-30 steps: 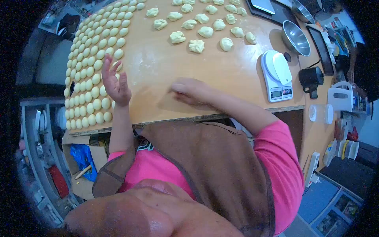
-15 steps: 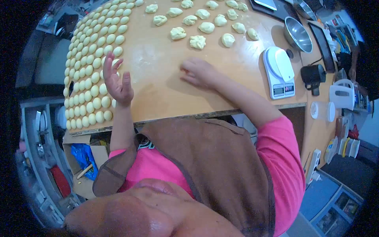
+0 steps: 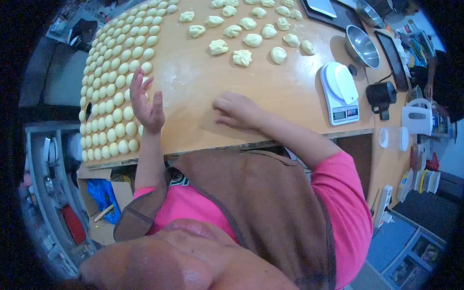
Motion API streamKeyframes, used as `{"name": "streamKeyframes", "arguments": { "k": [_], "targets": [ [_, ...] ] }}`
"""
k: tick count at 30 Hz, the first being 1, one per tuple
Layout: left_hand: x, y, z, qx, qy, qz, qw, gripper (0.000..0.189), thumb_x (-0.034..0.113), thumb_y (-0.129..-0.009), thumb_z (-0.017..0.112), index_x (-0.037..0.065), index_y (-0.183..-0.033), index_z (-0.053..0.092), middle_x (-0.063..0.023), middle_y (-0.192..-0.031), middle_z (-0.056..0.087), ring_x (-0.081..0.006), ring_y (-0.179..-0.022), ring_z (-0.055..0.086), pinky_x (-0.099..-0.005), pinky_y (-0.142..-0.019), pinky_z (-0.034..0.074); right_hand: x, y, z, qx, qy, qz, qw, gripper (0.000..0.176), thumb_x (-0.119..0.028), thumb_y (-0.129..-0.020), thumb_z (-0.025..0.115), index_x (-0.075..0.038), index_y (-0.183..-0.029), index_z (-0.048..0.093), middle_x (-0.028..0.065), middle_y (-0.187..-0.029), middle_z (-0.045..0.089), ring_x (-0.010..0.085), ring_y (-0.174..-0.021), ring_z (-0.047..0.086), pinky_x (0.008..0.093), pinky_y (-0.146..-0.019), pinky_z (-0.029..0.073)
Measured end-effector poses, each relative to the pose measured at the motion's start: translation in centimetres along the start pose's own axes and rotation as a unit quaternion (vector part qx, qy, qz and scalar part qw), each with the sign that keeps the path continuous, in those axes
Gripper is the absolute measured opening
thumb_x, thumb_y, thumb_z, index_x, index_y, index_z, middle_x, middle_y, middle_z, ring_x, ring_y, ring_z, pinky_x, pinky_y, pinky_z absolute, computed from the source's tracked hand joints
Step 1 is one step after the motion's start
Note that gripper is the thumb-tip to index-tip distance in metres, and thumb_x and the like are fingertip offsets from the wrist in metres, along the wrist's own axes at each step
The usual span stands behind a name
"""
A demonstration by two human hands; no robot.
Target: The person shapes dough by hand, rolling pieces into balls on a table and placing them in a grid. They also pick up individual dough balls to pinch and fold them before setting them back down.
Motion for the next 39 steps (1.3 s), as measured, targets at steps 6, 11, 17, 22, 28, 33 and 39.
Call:
{"name": "streamKeyframes", "arguments": {
  "k": [6, 11, 17, 22, 28, 33, 39],
  "targets": [
    [0.7, 0.0, 0.2, 0.002, 0.002, 0.025, 1.000, 0.050, 0.012, -0.086, 0.063, 0.000, -0.131, 0.045, -0.0233, -0.137, 0.044, -0.0329, -0.122, 0.048, -0.0377, -0.090, 0.051, 2.2, -1.6, -1.7, 0.046, 0.015, 0.025, 0.999, 0.028, -0.022, -0.077, 0.074, -0.004, -0.086, 0.054, 0.0129, -0.084, 0.056, 0.0324, -0.078, 0.056, 0.0403, -0.068, 0.046],
    [0.6, -0.2, -0.3, -0.008, -0.003, 0.014, 1.000, 0.050, 0.010, -0.087, 0.061, 0.001, -0.133, 0.043, -0.0224, -0.139, 0.040, -0.0332, -0.127, 0.043, -0.0412, -0.094, 0.048, 0.5, 0.6, -0.4, -0.016, 0.000, -0.007, 1.000, 0.029, -0.020, -0.076, 0.074, -0.003, -0.085, 0.052, 0.0117, -0.080, 0.055, 0.0318, -0.077, 0.054, 0.0397, -0.069, 0.045],
    [0.4, 0.3, 0.1, 0.006, 0.005, 0.016, 1.000, 0.047, 0.010, -0.085, 0.064, 0.000, -0.128, 0.048, -0.0228, -0.136, 0.044, -0.0329, -0.122, 0.048, -0.0379, -0.091, 0.050, 1.4, -1.6, -1.0, 0.042, 0.025, 0.036, 0.998, 0.029, -0.021, -0.078, 0.073, -0.003, -0.086, 0.052, 0.0117, -0.080, 0.053, 0.0307, -0.076, 0.055, 0.0394, -0.068, 0.046],
    [0.1, -0.3, -0.5, -0.018, -0.024, 0.003, 1.000, 0.050, 0.008, -0.088, 0.059, 0.002, -0.134, 0.042, -0.0213, -0.142, 0.037, -0.0325, -0.132, 0.039, -0.0430, -0.097, 0.045, 0.8, 1.3, -1.5, 0.017, 0.014, 0.033, 0.999, 0.028, -0.021, -0.078, 0.073, -0.004, -0.086, 0.052, 0.0129, -0.079, 0.054, 0.0317, -0.076, 0.056, 0.0398, -0.066, 0.046],
    [0.1, 0.1, 0.5, -0.032, -0.041, 0.033, 0.998, 0.045, 0.012, -0.085, 0.064, 0.002, -0.127, 0.050, -0.0221, -0.136, 0.045, -0.0324, -0.123, 0.048, -0.0368, -0.093, 0.048, 0.0, -1.2, -0.1, 0.001, 0.000, 0.029, 1.000, 0.030, -0.022, -0.075, 0.075, -0.005, -0.086, 0.053, 0.0139, -0.081, 0.055, 0.0341, -0.078, 0.055, 0.0418, -0.068, 0.046],
    [0.5, -0.3, -0.2, 0.033, 0.002, -0.004, 0.999, 0.044, 0.012, -0.084, 0.064, 0.002, -0.126, 0.051, -0.0215, -0.135, 0.047, -0.0331, -0.122, 0.048, -0.0390, -0.096, 0.045, 2.6, 1.5, -1.6, 0.016, 0.012, 0.046, 0.999, 0.030, -0.024, -0.077, 0.073, -0.004, -0.087, 0.053, 0.0136, -0.083, 0.055, 0.0340, -0.082, 0.055, 0.0413, -0.073, 0.045],
    [-0.1, 0.3, -0.1, -0.023, -0.050, 0.015, 0.998, 0.044, 0.013, -0.084, 0.064, 0.001, -0.125, 0.051, -0.0218, -0.134, 0.047, -0.0332, -0.122, 0.048, -0.0401, -0.097, 0.044, -0.2, 0.5, -0.3, -0.011, 0.016, 0.029, 0.999, 0.032, -0.024, -0.077, 0.074, -0.003, -0.089, 0.053, 0.0146, -0.086, 0.054, 0.0335, -0.082, 0.054, 0.0411, -0.072, 0.045]
  ]
}}
Point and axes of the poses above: each hand's wrist, its own y-axis away from the middle knuckle, its own z-axis out of the palm, x = y × z, the point moved 4 cm from there along -y, towards the middle knuckle
